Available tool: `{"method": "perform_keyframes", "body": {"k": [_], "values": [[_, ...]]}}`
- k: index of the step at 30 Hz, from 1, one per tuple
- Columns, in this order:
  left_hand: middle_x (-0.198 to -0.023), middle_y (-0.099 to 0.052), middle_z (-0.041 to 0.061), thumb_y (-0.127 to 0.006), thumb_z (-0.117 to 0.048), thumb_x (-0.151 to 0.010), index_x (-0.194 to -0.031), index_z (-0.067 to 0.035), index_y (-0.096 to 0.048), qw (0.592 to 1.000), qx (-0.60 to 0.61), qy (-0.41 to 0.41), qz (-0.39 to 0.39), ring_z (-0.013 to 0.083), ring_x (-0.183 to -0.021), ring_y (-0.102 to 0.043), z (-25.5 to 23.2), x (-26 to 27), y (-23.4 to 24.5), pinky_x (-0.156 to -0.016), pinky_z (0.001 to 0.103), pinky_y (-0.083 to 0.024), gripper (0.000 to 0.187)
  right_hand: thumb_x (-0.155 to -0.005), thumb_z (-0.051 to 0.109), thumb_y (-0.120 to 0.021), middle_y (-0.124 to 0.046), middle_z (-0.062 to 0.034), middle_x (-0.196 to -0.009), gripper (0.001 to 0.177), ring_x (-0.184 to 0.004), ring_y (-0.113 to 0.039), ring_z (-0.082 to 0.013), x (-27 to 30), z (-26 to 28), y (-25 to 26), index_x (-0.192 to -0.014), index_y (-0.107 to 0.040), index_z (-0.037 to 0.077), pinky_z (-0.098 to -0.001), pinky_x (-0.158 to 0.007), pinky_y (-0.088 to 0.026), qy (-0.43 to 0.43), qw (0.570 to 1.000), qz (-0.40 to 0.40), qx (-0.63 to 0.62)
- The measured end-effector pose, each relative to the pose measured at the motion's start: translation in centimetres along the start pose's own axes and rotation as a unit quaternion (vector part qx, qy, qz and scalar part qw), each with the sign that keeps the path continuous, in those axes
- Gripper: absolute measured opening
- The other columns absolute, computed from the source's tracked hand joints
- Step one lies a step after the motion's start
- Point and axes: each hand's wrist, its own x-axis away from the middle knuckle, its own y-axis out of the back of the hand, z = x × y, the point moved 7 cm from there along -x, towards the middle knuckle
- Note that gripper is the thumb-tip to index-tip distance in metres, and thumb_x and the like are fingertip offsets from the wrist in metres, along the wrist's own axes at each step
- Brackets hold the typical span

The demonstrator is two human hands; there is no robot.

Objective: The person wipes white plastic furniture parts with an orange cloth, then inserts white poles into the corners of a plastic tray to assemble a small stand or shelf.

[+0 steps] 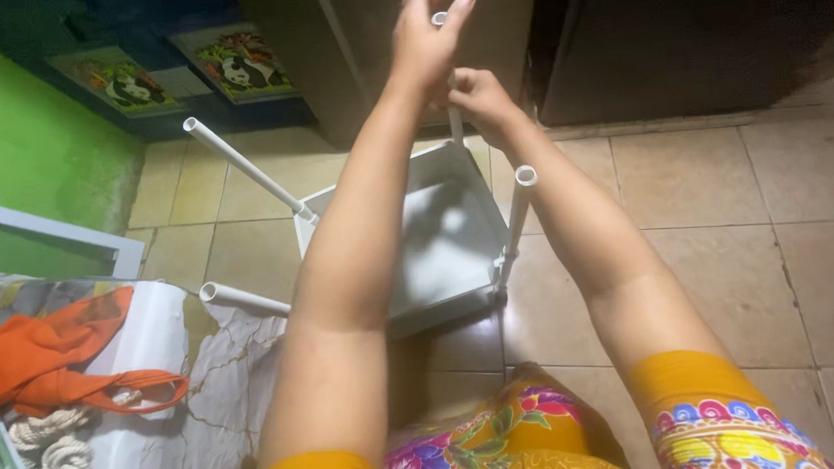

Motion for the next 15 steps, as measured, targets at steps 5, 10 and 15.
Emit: {"method": "perform_keyframes", "body": {"k": [5,10,15], "values": [[-0.057,-0.051,0.0,-0.05,-0.033,-0.107,-0.099,-0.009,-0.074,0.973,0.124,0.17,0.096,0.0089,-0.05,-0.055,3.6,0.9,-3.5,-0.05,0.028,-0.048,0.034,-0.1,0.012,-0.055,-0.053,-0.0007,-0.061,0.031,-0.049,-0.047,-0.0125,-0.8,-3.0,-0.7,-0.07,-0.058,0.005,-0.0313,-0.042,-0.034,-0.054,0.989,-0.123,0.061],[-0.058,-0.054,-0.002,-0.047,-0.03,-0.107,-0.09,-0.009,-0.074,0.99,0.084,0.098,0.051,0.0072,-0.049,-0.05,4.2,0.9,-3.7,-0.05,0.028,-0.045,0.038,-0.094,0.003,-0.053,-0.052,-0.0012,-0.058,0.026,-0.046,-0.046,-0.011,-0.5,-2.4,-0.6,-0.069,-0.058,0.005,-0.0295,-0.038,-0.03,-0.001,0.993,-0.112,0.047],[-0.072,-0.07,-0.002,-0.052,-0.028,-0.11,-0.088,-0.009,-0.071,0.995,0.09,-0.05,-0.002,0.006,-0.062,-0.066,3.7,1.3,-3.6,-0.058,0.027,-0.052,0.035,-0.101,0.003,-0.054,-0.051,-0.0035,-0.057,0.035,-0.047,-0.045,-0.0119,-0.2,-3.4,-0.6,-0.066,-0.054,0.002,-0.0292,-0.041,-0.028,0.024,0.987,-0.141,0.078]]}}
